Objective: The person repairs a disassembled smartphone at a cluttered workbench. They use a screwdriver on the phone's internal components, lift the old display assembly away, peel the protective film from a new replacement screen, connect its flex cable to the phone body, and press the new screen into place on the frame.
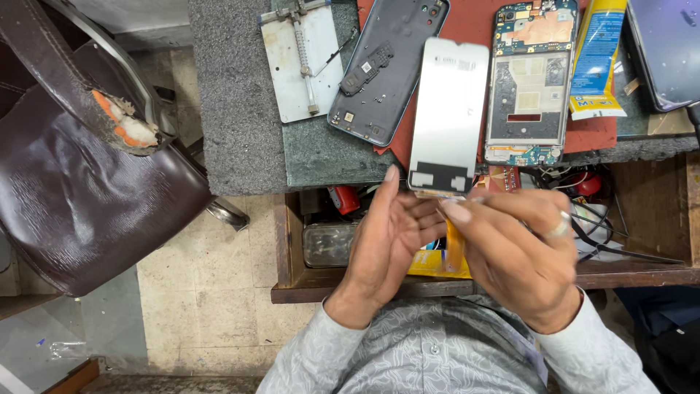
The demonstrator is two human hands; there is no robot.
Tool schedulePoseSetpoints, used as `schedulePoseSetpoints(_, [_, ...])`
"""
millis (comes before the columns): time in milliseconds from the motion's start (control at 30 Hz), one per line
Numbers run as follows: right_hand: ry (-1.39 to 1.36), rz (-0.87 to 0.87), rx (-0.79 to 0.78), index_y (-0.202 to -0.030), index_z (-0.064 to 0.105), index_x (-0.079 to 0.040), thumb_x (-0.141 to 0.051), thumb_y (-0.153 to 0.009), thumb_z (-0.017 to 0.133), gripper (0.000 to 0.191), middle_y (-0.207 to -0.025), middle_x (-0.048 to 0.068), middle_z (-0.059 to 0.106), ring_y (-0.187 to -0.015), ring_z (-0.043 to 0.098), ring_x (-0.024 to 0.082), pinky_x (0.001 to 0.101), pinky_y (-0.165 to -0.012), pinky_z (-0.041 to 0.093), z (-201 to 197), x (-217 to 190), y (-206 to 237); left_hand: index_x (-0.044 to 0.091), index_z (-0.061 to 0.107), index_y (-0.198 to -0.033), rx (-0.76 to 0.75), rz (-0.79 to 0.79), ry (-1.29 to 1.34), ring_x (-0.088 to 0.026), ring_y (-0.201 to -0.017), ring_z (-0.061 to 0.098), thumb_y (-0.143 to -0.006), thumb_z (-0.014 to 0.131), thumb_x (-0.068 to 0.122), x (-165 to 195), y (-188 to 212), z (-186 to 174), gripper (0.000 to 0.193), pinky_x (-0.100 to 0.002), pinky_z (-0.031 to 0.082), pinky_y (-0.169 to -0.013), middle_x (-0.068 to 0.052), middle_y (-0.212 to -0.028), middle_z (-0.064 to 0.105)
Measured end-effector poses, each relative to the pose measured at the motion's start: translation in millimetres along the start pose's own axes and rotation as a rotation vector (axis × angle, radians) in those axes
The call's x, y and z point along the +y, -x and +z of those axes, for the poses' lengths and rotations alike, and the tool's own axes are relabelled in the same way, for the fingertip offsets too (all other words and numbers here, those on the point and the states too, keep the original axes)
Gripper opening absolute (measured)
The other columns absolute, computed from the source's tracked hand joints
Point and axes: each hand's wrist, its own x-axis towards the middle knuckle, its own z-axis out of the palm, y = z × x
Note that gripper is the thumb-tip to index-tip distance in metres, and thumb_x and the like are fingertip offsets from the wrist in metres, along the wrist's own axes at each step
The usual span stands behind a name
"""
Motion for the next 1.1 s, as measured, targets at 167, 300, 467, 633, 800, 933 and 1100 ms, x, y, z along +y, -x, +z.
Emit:
schedulePoseSetpoints(167, [-0.014,-0.087,-0.042,-0.113,0.066,-0.001,-0.002,-0.082,0.080,0.035,-0.111,0.009,0.075,-0.097,0.061,0.022,0.0373,-0.082,0.047,-18,-5,14,-0.009,0.040,-0.155,-0.198,-0.041,0.100,-0.035,-0.132,0.060,-0.113,0.014,0.061,14,-10,16,0.086,-0.046,0.047,-0.119,-0.027,-0.149,0.053])
schedulePoseSetpoints(300, [0.001,-0.160,-0.070,-0.116,0.067,-0.003,-0.003,-0.088,0.079,0.031,-0.114,0.010,0.075,-0.099,0.060,0.018,0.0333,-0.084,0.048,-28,-14,20,-0.005,0.028,-0.164,-0.301,0.015,0.227,-0.031,-0.122,0.064,-0.118,0.013,0.064,14,-20,24,0.084,-0.044,0.051,-0.113,-0.026,-0.148,0.053])
schedulePoseSetpoints(467, [0.007,-0.074,-0.020,-0.118,0.066,-0.005,-0.007,-0.092,0.081,0.030,-0.119,0.007,0.074,-0.103,0.061,0.016,0.0320,-0.087,0.049,-28,-28,32,-0.004,0.026,-0.162,-0.349,0.075,0.251,-0.022,-0.108,0.066,-0.124,0.014,0.066,9,-16,30,0.081,-0.038,0.056,-0.101,-0.017,-0.126,0.058])
schedulePoseSetpoints(633, [0.007,-0.074,0.088,-0.112,0.064,-0.009,-0.016,-0.080,0.089,0.042,-0.109,0.002,0.073,-0.100,0.059,0.016,0.0341,-0.083,0.050,-22,-27,55,-0.006,0.027,-0.161,-0.369,0.097,0.173,-0.019,-0.101,0.064,-0.121,0.015,0.070,10,-11,41,0.087,-0.034,0.056,-0.094,-0.014,-0.116,0.058])
schedulePoseSetpoints(800, [-0.189,0.043,0.283,-0.109,0.056,-0.015,-0.047,-0.070,0.100,0.067,-0.105,-0.001,0.067,-0.104,0.059,0.015,0.0334,-0.086,0.053,-20,-22,84,-0.008,0.025,-0.161,-0.369,0.116,0.110,-0.017,-0.100,0.063,-0.120,0.016,0.070,15,-8,48,0.089,-0.031,0.055,-0.093,-0.013,-0.113,0.057])
schedulePoseSetpoints(933, [-0.115,0.128,0.194,-0.108,0.062,-0.004,-0.023,-0.070,0.095,0.054,-0.102,0.009,0.066,-0.100,0.063,0.020,0.0363,-0.081,0.055,-36,-2,96,-0.008,0.024,-0.161,-0.398,0.104,0.123,-0.016,-0.097,0.063,-0.119,0.018,0.070,19,-5,50,0.089,-0.030,0.055,-0.092,-0.013,-0.113,0.058])
schedulePoseSetpoints(1100, [0.117,0.374,0.080,-0.109,0.072,0.001,0.008,-0.085,0.079,0.026,-0.111,0.011,0.063,-0.101,0.061,0.024,0.0376,-0.084,0.050,-43,-8,84,-0.010,0.023,-0.162,-0.436,0.091,0.126,-0.015,-0.095,0.060,-0.121,0.020,0.067,20,-2,52,0.087,-0.030,0.054,-0.095,-0.011,-0.112,0.058])
